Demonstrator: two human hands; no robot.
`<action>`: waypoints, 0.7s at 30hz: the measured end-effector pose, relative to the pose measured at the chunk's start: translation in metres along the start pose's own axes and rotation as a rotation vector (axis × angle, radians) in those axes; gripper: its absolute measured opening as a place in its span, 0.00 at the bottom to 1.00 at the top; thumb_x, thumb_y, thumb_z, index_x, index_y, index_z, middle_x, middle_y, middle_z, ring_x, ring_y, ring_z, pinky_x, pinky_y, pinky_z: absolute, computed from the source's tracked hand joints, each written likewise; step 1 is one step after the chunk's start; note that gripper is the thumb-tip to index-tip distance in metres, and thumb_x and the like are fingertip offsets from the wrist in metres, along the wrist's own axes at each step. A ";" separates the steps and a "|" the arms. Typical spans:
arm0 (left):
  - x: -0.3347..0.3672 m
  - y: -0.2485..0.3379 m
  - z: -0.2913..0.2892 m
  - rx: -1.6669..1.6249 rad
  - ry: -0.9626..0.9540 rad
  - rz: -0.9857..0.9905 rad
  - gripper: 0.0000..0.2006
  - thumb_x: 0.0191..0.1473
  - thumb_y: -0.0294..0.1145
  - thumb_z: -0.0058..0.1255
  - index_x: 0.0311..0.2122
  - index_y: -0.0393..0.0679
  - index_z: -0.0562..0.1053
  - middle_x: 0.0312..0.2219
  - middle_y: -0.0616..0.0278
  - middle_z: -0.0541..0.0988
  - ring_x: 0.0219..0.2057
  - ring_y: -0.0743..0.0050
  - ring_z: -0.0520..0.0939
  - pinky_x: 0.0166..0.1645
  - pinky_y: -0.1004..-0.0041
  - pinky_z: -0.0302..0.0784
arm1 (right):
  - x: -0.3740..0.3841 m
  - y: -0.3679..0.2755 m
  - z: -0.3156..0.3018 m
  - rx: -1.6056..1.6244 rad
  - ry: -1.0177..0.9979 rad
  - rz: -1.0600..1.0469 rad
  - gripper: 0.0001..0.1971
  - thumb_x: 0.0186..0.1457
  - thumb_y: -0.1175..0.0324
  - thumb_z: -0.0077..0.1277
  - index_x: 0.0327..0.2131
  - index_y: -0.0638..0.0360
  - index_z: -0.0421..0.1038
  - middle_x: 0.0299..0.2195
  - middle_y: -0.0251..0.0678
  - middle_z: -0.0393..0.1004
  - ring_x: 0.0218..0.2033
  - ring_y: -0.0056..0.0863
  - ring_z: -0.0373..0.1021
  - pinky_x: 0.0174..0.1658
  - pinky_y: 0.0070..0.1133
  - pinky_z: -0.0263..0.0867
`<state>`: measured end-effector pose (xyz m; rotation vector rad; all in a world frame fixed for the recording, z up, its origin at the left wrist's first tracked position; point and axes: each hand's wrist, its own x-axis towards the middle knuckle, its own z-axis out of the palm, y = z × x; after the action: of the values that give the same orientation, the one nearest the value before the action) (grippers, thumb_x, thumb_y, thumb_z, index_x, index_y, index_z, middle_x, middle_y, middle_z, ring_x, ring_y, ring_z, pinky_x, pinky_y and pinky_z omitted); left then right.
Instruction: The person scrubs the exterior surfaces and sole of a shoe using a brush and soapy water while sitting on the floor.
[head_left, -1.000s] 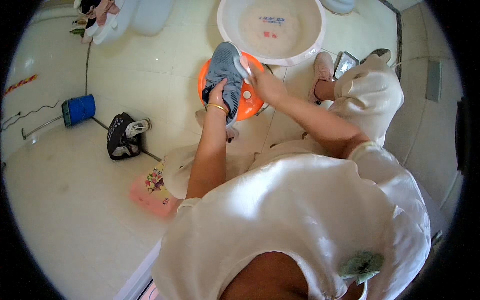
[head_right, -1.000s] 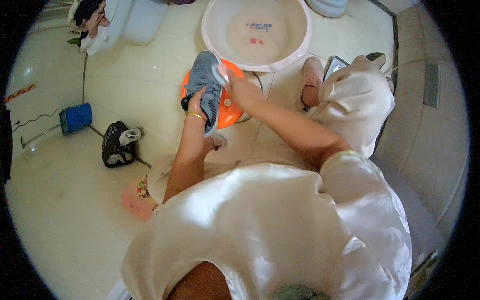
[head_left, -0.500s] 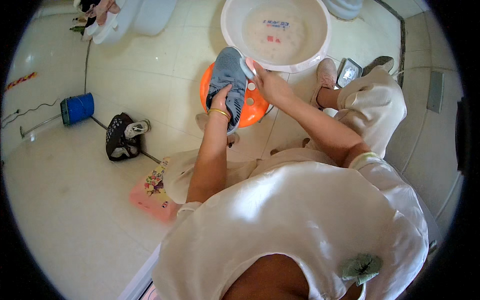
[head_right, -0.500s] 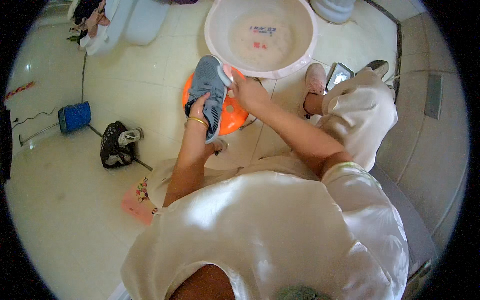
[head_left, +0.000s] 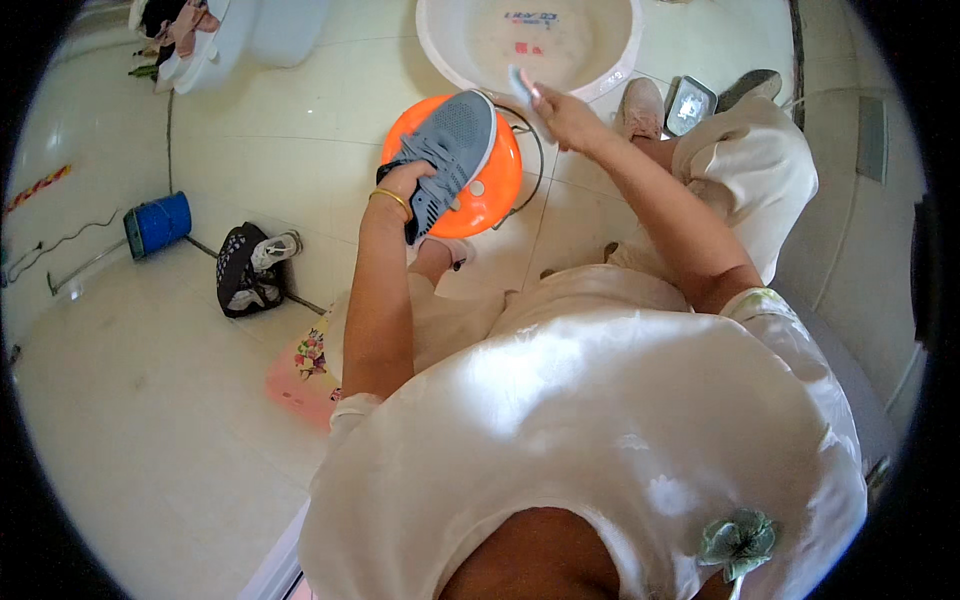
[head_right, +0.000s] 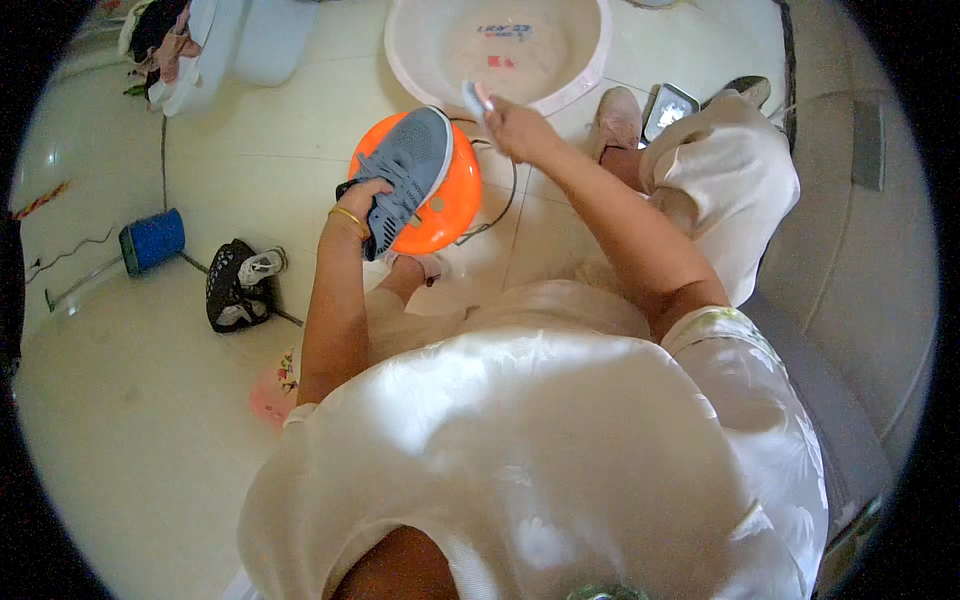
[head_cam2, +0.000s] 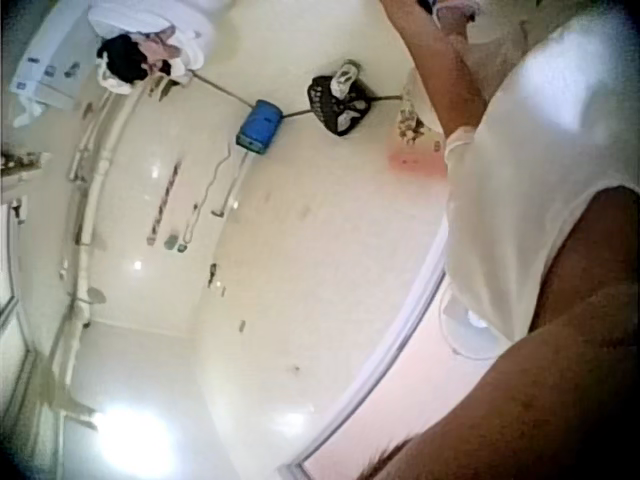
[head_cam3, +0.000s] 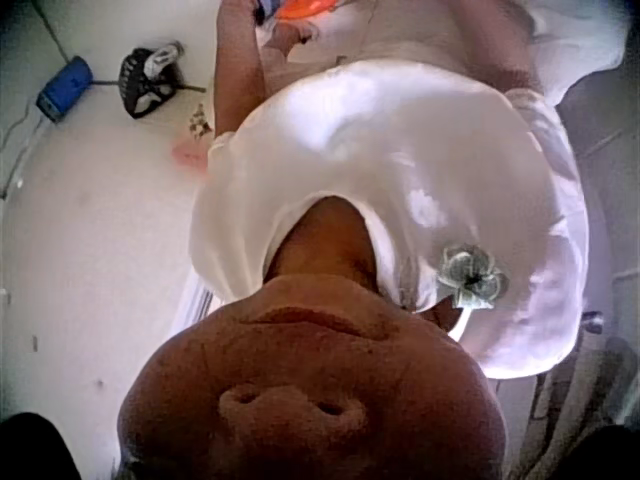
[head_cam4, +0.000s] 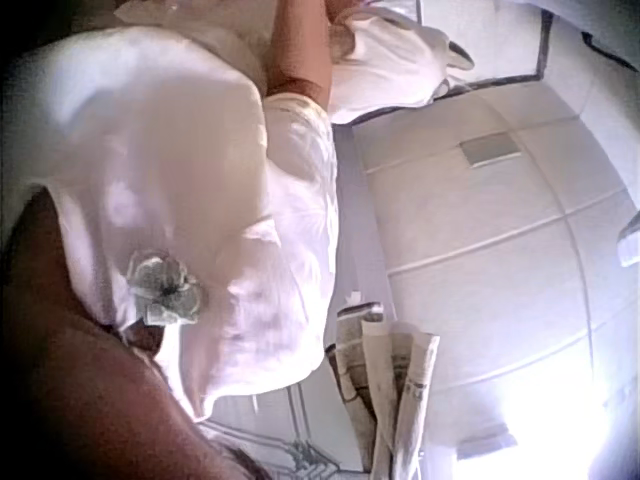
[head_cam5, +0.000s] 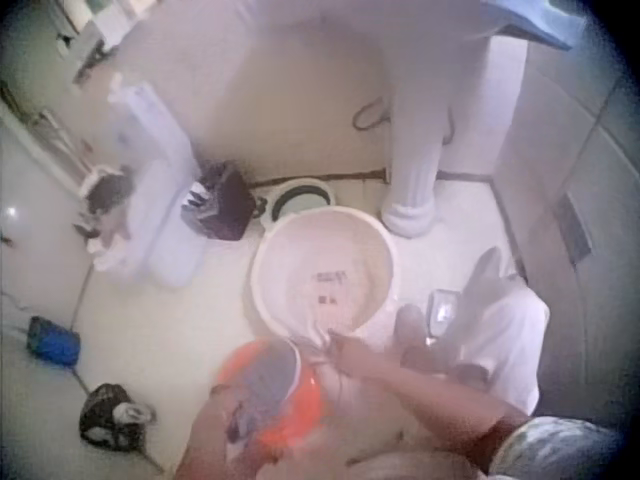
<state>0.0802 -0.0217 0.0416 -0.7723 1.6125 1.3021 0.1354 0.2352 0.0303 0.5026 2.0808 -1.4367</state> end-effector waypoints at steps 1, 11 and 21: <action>0.001 -0.003 0.003 0.003 -0.001 -0.005 0.18 0.39 0.25 0.48 0.40 0.35 0.68 0.32 0.54 0.75 0.32 0.61 0.78 0.38 0.68 0.75 | -0.008 0.001 0.004 0.023 -0.047 0.041 0.23 0.56 0.57 0.30 0.54 0.51 0.53 0.43 0.51 0.66 0.44 0.43 0.64 0.46 0.30 0.59; 0.023 -0.028 0.049 0.538 0.567 0.363 0.32 0.33 0.52 0.59 0.42 0.40 0.71 0.39 0.50 0.74 0.40 0.59 0.75 0.45 0.69 0.67 | -0.001 0.033 0.050 -0.133 0.212 -0.346 0.23 0.56 0.58 0.32 0.55 0.49 0.50 0.43 0.51 0.65 0.38 0.49 0.66 0.42 0.36 0.62; 0.042 -0.033 0.036 0.592 0.600 0.162 0.34 0.31 0.54 0.59 0.42 0.40 0.70 0.41 0.50 0.73 0.43 0.56 0.73 0.47 0.67 0.66 | 0.007 -0.021 0.037 -0.664 0.314 -0.451 0.22 0.55 0.57 0.36 0.54 0.42 0.53 0.28 0.48 0.69 0.27 0.46 0.69 0.31 0.34 0.66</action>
<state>0.1014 0.0072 -0.0116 -0.6937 2.4259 0.6374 0.1268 0.1929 0.0309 -0.0216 2.8749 -0.8052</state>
